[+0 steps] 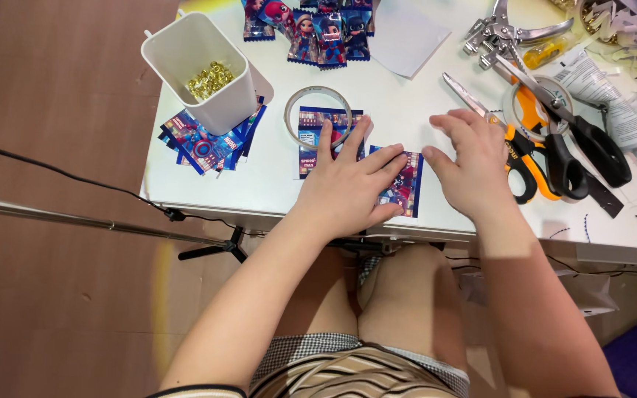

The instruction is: The person cuts open a small blue wrapper with scissors, then arranges several wrappers on a white table. They apply glue to the edges of a wrapper and fold it into a small packet, pressing the edges to seal. The person repeats this process with additional wrappers, stacking the finished packets.

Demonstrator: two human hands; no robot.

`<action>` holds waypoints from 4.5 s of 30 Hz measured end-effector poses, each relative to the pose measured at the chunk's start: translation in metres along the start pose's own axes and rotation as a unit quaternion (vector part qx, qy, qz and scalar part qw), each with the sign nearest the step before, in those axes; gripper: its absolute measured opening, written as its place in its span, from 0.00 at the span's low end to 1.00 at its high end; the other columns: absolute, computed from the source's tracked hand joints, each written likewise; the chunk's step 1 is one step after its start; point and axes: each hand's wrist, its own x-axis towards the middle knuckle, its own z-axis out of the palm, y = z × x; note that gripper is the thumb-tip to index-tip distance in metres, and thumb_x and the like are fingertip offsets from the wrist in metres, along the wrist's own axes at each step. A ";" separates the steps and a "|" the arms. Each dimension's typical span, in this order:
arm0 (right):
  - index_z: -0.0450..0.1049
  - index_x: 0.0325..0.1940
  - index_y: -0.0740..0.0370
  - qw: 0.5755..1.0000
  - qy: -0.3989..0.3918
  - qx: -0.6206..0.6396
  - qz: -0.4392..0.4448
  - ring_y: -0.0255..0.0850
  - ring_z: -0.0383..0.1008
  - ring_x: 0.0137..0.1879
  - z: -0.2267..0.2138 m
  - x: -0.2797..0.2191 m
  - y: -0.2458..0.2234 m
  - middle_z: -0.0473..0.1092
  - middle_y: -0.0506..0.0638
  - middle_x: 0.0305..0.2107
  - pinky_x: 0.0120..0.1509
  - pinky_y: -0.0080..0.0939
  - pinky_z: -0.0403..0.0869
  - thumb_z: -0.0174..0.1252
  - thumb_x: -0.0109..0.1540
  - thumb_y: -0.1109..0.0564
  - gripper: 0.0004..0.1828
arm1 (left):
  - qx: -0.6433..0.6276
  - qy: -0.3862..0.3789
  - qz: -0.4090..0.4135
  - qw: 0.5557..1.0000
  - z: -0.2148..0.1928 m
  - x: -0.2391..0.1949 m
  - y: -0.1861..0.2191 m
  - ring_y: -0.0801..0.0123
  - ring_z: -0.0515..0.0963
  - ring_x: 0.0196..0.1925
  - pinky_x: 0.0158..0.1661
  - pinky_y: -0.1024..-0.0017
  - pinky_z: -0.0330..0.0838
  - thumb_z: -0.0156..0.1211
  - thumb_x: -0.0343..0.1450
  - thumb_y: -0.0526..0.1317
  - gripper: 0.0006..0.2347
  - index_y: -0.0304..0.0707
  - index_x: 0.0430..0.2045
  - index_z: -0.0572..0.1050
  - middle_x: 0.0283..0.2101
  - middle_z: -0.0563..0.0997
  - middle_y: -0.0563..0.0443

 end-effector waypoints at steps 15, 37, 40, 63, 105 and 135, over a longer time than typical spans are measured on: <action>0.69 0.67 0.51 0.998 -0.021 -0.016 0.050 0.52 0.50 0.73 -0.007 0.009 -0.016 0.58 0.50 0.67 0.73 0.56 0.50 0.66 0.63 0.50 0.28 | 0.006 0.001 0.003 1.000 0.004 0.000 -0.001 0.40 0.47 0.77 0.66 0.22 0.30 0.59 0.69 0.61 0.29 0.46 0.61 0.74 0.68 0.70 0.55; 0.62 0.76 0.49 0.997 -0.053 -0.026 0.043 0.57 0.42 0.79 -0.006 0.010 -0.012 0.51 0.57 0.73 0.79 0.64 0.47 0.73 0.54 0.42 0.48 | 0.002 -0.017 -0.002 1.000 0.000 0.000 -0.002 0.41 0.47 0.77 0.67 0.22 0.31 0.58 0.69 0.61 0.29 0.48 0.63 0.71 0.69 0.69 0.57; 0.65 0.73 0.47 0.999 -0.011 -0.023 0.038 0.56 0.44 0.78 0.006 0.014 0.004 0.53 0.55 0.70 0.78 0.61 0.50 0.72 0.57 0.41 0.43 | 0.003 -0.017 -0.004 1.000 0.001 -0.001 -0.002 0.41 0.47 0.77 0.67 0.22 0.30 0.58 0.69 0.61 0.30 0.49 0.64 0.71 0.69 0.70 0.57; 0.82 0.37 0.57 0.935 0.093 0.130 -0.315 0.53 0.79 0.50 0.014 -0.051 0.023 0.79 0.54 0.42 0.55 0.51 0.75 0.70 0.61 0.60 0.03 | 0.021 0.195 0.026 0.980 0.034 -0.007 -0.010 0.57 0.60 0.72 0.66 0.29 0.42 0.71 0.67 0.50 0.06 0.56 0.24 0.83 0.43 0.82 0.63; 0.80 0.37 0.51 0.968 0.026 -0.080 -0.237 0.50 0.73 0.54 0.032 -0.047 0.023 0.75 0.45 0.39 0.57 0.52 0.72 0.67 0.58 0.52 0.06 | 0.064 0.246 -0.045 0.966 0.032 -0.086 0.018 0.46 0.62 0.71 0.61 0.39 0.45 0.47 0.77 0.53 0.16 0.48 0.45 0.80 0.54 0.79 0.54; 0.65 0.70 0.48 0.987 -0.136 -0.072 -0.049 0.65 0.43 0.75 0.007 -0.035 -0.050 0.48 0.60 0.71 0.74 0.70 0.47 0.77 0.47 0.38 0.50 | 0.029 0.234 0.005 0.972 0.047 -0.082 0.010 0.62 0.66 0.69 0.62 0.49 0.44 0.52 0.71 0.44 0.07 0.57 0.40 0.75 0.56 0.78 0.67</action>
